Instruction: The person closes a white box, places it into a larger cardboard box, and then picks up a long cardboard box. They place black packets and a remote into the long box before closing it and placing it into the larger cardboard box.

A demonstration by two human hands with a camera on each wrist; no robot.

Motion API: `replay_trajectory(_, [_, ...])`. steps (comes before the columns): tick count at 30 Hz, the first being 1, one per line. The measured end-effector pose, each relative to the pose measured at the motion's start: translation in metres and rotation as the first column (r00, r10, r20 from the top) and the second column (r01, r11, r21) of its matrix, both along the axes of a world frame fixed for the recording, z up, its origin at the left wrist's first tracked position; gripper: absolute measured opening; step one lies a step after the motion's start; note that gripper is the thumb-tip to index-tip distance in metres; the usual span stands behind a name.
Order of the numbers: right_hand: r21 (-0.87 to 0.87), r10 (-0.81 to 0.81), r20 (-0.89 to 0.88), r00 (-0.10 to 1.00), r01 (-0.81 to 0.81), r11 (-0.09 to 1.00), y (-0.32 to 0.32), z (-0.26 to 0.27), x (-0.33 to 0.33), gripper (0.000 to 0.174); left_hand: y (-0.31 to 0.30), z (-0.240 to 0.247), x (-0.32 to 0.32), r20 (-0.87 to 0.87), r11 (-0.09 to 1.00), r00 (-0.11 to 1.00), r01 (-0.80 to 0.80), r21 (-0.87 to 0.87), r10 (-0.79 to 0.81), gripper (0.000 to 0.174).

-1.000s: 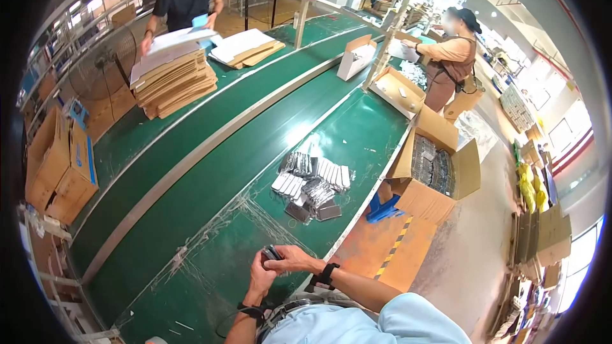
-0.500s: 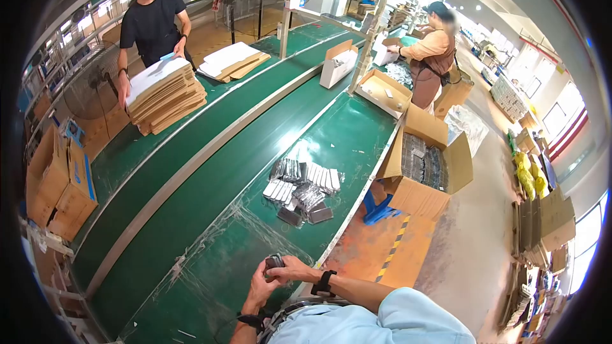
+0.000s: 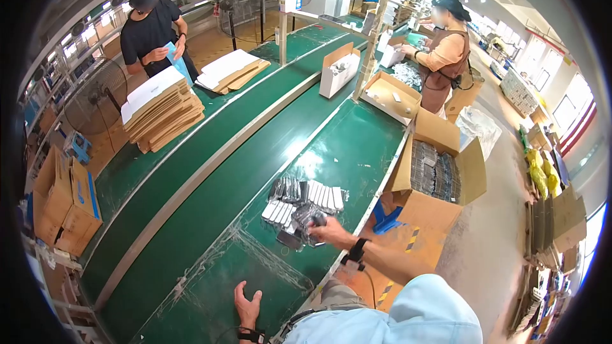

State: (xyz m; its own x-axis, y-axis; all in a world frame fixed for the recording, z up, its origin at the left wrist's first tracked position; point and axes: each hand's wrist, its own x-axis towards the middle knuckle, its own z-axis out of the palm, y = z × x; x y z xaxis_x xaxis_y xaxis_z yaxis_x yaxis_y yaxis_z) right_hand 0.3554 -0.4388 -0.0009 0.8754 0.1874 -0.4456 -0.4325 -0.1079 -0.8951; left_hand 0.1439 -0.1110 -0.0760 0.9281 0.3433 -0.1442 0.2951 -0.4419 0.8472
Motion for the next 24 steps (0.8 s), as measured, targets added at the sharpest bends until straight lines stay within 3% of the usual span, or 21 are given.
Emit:
replay_trajectory(2, [-0.090, 0.022, 0.070, 0.997, -0.015, 0.996, -0.040, 0.006, 0.056, 0.014, -0.012, 0.004, 0.012, -0.001, 0.987, 1.000, 0.021, 0.158, -0.021, 0.073])
replay_trajectory(4, [-0.078, 0.012, 0.253, 0.967, 0.008, 0.997, -0.084, 0.011, 0.118, 0.015, -0.026, 0.008, 0.024, -0.108, 0.978, 0.994, 0.044, 0.203, -0.022, 0.080])
replay_trajectory(8, [-0.235, -0.105, 0.379, 0.919, 0.206, 0.950, -0.154, 0.039, 0.237, 0.017, -0.052, -0.004, 0.042, -0.305, 0.961, 0.951, 0.131, 0.244, -0.052, 0.097])
replay_trajectory(10, [-0.490, 0.092, 0.608, 0.788, 0.281, 0.825, -0.193, 0.027, 0.307, 0.016, -0.062, -0.007, 0.047, -0.454, 0.933, 0.889, 0.217, 0.287, -0.067, 0.105])
replay_trajectory(12, [-0.597, 0.182, 0.667, 0.723, 0.372, 0.711, -0.213, 0.032, 0.368, 0.017, -0.068, 0.004, 0.054, -0.522, 0.938, 0.851, 0.219, 0.270, -0.048, 0.107])
replay_trajectory(13, [-0.615, 0.206, 0.685, 0.698, 0.404, 0.678, -0.219, 0.034, 0.402, 0.017, -0.068, 0.012, 0.059, -0.579, 0.939, 0.812, 0.248, 0.236, -0.069, 0.107])
replay_trajectory(16, [-0.636, 0.265, 0.741, 0.617, 0.519, 0.570, -0.219, 0.027, 0.490, 0.023, -0.073, 0.035, 0.070, -0.572, 0.884, 0.814, 0.336, 0.325, -0.099, 0.087])
replay_trajectory(20, [-0.605, 0.195, 0.710, 0.677, 0.445, 0.660, -0.192, 0.023, 0.576, 0.042, -0.064, 0.016, 0.066, -0.541, 0.916, 0.832, 0.304, 0.261, -0.122, 0.090])
replay_trajectory(22, [-0.517, 0.108, 0.765, 0.635, 0.505, 0.692, -0.175, 0.012, 0.608, 0.049, -0.060, 0.009, 0.062, -0.527, 0.931, 0.839, 0.290, 0.221, -0.136, 0.093])
replay_trajectory(24, [-0.614, 0.168, 0.708, 0.686, 0.481, 0.625, -0.167, 0.002, 0.640, 0.061, -0.064, 0.021, 0.074, -0.500, 0.840, 0.857, 0.357, 0.409, -0.121, 0.078])
